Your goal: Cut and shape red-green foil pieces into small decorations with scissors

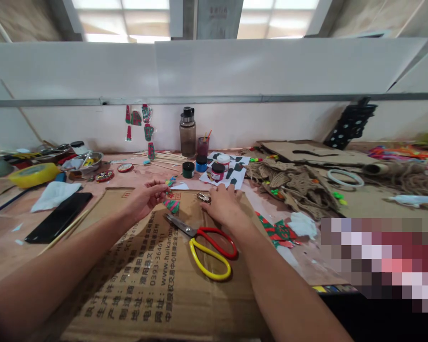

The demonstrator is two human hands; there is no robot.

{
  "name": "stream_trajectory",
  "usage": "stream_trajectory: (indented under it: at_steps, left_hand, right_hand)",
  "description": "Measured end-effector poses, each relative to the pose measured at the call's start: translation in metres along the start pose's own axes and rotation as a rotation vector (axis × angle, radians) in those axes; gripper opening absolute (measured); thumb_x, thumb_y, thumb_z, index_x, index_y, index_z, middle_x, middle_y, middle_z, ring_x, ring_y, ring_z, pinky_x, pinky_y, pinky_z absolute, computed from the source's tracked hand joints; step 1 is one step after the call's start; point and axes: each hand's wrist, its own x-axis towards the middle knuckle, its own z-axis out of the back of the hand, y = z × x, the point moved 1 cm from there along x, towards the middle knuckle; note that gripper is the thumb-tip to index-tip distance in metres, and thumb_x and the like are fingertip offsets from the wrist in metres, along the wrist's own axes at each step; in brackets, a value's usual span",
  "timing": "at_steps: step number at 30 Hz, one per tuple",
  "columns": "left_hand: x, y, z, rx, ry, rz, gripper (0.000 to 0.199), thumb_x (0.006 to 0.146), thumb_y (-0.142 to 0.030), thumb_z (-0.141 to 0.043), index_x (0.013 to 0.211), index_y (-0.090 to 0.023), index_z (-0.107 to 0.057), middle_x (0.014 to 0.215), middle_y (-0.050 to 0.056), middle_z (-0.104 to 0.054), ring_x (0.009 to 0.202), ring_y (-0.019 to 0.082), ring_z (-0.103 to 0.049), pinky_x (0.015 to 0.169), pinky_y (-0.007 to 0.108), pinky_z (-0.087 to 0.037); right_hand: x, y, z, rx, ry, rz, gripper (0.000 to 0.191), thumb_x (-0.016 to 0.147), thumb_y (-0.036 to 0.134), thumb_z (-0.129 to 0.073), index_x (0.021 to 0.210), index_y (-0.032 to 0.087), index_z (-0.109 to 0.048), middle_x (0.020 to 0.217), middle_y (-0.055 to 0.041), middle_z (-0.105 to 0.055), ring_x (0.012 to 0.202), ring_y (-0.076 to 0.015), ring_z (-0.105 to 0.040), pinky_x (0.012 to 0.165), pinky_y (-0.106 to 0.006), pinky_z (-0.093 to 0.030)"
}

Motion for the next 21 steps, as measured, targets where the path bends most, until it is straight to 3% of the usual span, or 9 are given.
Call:
stream_trajectory:
  at_steps: [4, 7, 10, 13, 21]
  left_hand:
    - [-0.003, 0.003, -0.003, 0.063, 0.053, 0.004, 0.034, 0.053, -0.019, -0.095, 0.071, -0.014, -0.067, 0.067, 0.002, -0.069, 0.054, 0.007, -0.055, 0.053, 0.019, -0.043]
    - [-0.005, 0.008, -0.004, 0.126, 0.090, 0.034, 0.035, 0.051, -0.022, -0.096, 0.069, -0.014, -0.067, 0.064, 0.001, -0.066, 0.054, 0.008, -0.056, 0.056, 0.021, -0.045]
    - [-0.005, 0.012, -0.004, 0.198, 0.170, 0.089, 0.034, 0.051, -0.024, -0.096, 0.068, -0.013, -0.069, 0.063, 0.002, -0.066, 0.052, 0.007, -0.054, 0.053, 0.021, -0.041]
    - [-0.006, 0.013, -0.002, 0.229, 0.232, 0.162, 0.034, 0.052, -0.025, -0.096, 0.066, -0.013, -0.069, 0.064, 0.003, -0.067, 0.052, 0.007, -0.053, 0.053, 0.021, -0.038]
    - [-0.006, 0.011, -0.001, 0.177, 0.249, 0.229, 0.035, 0.050, -0.025, -0.097, 0.067, -0.014, -0.069, 0.063, 0.002, -0.065, 0.053, 0.007, -0.054, 0.054, 0.020, -0.041]
  right_hand:
    - [0.000, 0.016, 0.001, 0.623, -0.132, 0.184, 0.020, 0.095, 0.031, -0.061, 0.108, 0.018, -0.070, 0.108, -0.0129, -0.073, 0.101, -0.0260, -0.068, 0.092, -0.043, -0.054]
    - [-0.006, 0.030, 0.002, 0.953, -0.164, 0.357, 0.029, 0.093, 0.029, -0.062, 0.120, 0.019, -0.066, 0.102, -0.0084, -0.073, 0.088, -0.0199, -0.069, 0.079, -0.034, -0.058]
    - [-0.013, 0.039, 0.003, 0.948, -0.179, 0.514, 0.034, 0.090, 0.023, -0.068, 0.124, 0.023, -0.069, 0.113, -0.0097, -0.073, 0.095, -0.0201, -0.069, 0.084, -0.035, -0.058]
    - [-0.015, 0.042, 0.005, 0.851, -0.175, 0.606, 0.019, 0.091, 0.020, -0.070, 0.107, 0.023, -0.077, 0.108, -0.0090, -0.076, 0.100, -0.0223, -0.069, 0.093, -0.038, -0.055]
    - [-0.016, 0.040, 0.005, 0.873, -0.139, 0.539, 0.013, 0.090, 0.018, -0.070, 0.099, 0.022, -0.079, 0.098, -0.0054, -0.080, 0.092, -0.0212, -0.073, 0.086, -0.034, -0.055]
